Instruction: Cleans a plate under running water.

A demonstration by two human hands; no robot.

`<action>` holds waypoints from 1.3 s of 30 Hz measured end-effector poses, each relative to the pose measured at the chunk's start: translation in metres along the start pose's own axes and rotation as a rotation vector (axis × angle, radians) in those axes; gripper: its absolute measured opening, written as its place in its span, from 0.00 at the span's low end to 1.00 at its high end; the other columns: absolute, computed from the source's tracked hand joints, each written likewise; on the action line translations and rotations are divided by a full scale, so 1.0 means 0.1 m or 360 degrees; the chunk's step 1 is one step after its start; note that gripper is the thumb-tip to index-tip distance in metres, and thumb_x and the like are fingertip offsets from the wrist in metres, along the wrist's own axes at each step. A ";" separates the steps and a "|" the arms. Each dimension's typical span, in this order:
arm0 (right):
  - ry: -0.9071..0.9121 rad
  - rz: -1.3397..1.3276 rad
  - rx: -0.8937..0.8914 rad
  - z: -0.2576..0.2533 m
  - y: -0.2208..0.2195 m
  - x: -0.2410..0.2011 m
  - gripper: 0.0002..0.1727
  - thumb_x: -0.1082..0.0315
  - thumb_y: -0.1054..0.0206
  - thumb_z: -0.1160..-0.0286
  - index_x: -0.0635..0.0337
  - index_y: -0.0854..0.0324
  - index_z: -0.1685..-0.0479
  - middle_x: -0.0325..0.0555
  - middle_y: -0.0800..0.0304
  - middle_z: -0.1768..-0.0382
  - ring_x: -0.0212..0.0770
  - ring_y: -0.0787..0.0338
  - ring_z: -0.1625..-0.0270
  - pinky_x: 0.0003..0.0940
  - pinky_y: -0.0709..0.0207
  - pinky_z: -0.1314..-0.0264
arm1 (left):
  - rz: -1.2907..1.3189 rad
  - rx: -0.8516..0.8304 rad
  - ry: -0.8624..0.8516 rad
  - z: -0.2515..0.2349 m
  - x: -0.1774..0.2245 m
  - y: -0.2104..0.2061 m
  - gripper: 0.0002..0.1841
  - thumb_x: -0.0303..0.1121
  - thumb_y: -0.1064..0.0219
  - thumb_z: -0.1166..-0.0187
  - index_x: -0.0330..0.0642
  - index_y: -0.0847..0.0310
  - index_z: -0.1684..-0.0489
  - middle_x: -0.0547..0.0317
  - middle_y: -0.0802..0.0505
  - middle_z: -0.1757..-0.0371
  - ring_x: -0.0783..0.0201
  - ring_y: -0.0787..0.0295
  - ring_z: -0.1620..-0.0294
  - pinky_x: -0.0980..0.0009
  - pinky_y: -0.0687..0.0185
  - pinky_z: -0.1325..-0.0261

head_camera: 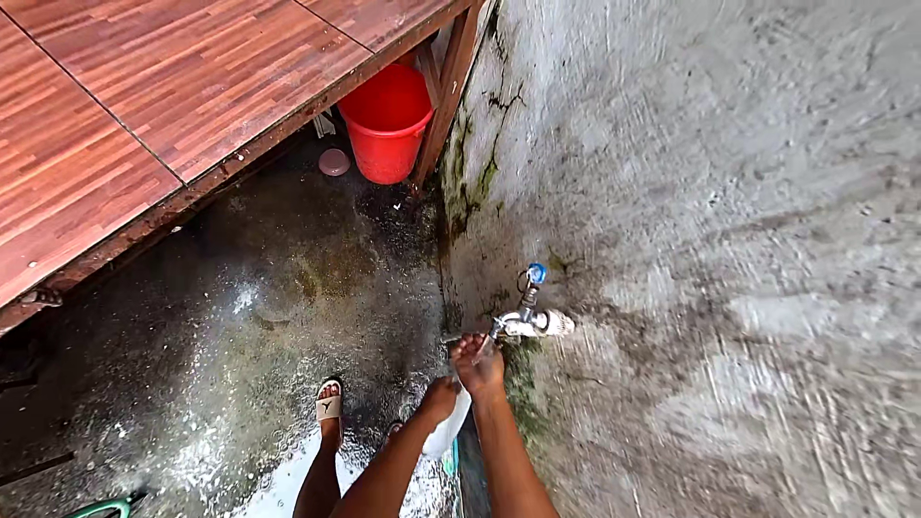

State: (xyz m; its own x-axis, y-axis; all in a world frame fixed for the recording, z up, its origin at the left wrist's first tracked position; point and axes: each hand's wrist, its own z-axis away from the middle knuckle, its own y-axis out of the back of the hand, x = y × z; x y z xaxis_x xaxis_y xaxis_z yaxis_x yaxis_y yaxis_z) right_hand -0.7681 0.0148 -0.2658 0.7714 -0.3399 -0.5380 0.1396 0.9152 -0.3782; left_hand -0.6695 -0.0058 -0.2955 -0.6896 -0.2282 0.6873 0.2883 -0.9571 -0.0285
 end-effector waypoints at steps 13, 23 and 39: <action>0.0523 -0.0217 -0.0203 1.06 -0.61 -1.22 0.21 0.62 0.68 0.02 0.61 0.29 0.42 0.41 0.08 0.59 0.32 0.05 0.54 0.26 0.12 0.45 | -0.0735 -0.0063 -0.0170 -0.11 0.65 0.06 0.22 0.40 0.35 0.15 0.27 0.17 0.36 0.30 0.12 0.35 0.38 0.17 0.29 0.43 0.28 0.23; 0.0616 0.0111 -0.0017 1.14 -0.39 -0.97 0.25 0.59 0.67 0.03 0.63 0.28 0.31 0.42 0.08 0.46 0.35 0.07 0.44 0.32 0.14 0.39 | -0.0902 -0.0162 -0.0130 -0.14 0.52 0.20 0.23 0.43 0.48 0.07 0.31 0.15 0.39 0.33 0.10 0.38 0.38 0.15 0.31 0.40 0.27 0.26; 0.0076 -0.0581 0.0093 0.66 -0.26 -0.49 0.30 0.56 0.68 0.05 0.45 0.29 0.80 0.28 0.21 0.85 0.25 0.17 0.80 0.18 0.21 0.72 | -0.1111 -0.0608 -0.0214 -0.16 0.59 0.46 0.22 0.28 0.42 0.13 0.23 0.27 0.24 0.27 0.21 0.23 0.35 0.29 0.18 0.44 0.41 0.14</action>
State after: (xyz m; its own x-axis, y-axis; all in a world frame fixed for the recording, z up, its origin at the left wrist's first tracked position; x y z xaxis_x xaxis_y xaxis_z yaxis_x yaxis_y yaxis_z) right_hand -0.7688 0.0215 -0.1802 0.6344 -0.6549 -0.4106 0.4366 0.7420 -0.5088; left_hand -0.7077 -0.0661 -0.2679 -0.5340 0.4448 0.7190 -0.4431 -0.8715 0.2101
